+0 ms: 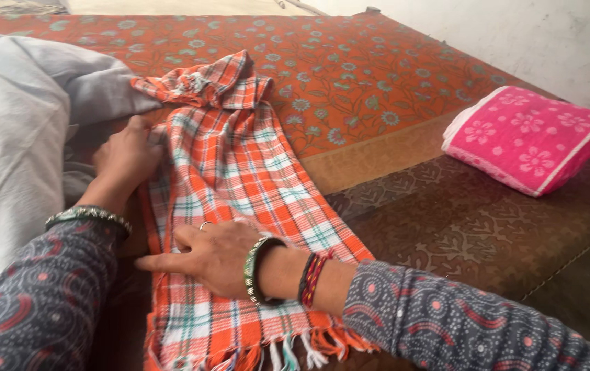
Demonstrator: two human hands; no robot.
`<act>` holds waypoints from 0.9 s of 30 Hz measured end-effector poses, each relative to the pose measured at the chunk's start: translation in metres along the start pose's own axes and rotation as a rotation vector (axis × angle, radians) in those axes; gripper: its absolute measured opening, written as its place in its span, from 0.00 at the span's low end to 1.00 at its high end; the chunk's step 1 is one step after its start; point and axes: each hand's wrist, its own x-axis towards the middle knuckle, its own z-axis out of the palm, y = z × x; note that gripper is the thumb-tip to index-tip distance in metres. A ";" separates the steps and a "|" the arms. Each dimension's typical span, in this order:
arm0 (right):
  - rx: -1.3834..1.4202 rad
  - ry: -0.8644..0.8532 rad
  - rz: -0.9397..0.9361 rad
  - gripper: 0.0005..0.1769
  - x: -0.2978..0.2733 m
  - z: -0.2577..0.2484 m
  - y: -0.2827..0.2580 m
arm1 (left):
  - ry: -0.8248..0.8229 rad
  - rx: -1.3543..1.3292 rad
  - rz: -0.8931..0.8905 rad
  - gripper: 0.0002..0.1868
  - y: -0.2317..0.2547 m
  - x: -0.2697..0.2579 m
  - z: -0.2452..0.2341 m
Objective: The person folds a pink towel and places it on a patterned mattress. Then the person unfolds a plaid textile, smooths it, and begins folding it on the same surface.
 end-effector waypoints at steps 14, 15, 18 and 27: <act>0.265 0.475 -0.258 0.10 -0.009 -0.002 -0.014 | 0.112 -0.017 0.036 0.15 -0.007 -0.003 -0.011; 0.267 0.460 -0.306 0.12 -0.010 -0.001 -0.017 | 0.113 0.002 0.055 0.14 -0.007 -0.004 -0.011; 0.305 0.380 -0.372 0.09 -0.011 0.003 -0.024 | 0.146 0.091 0.089 0.11 -0.007 -0.008 -0.010; 0.367 0.301 -0.323 0.07 -0.010 0.006 -0.021 | -0.127 -0.130 -0.190 0.26 0.026 0.001 -0.011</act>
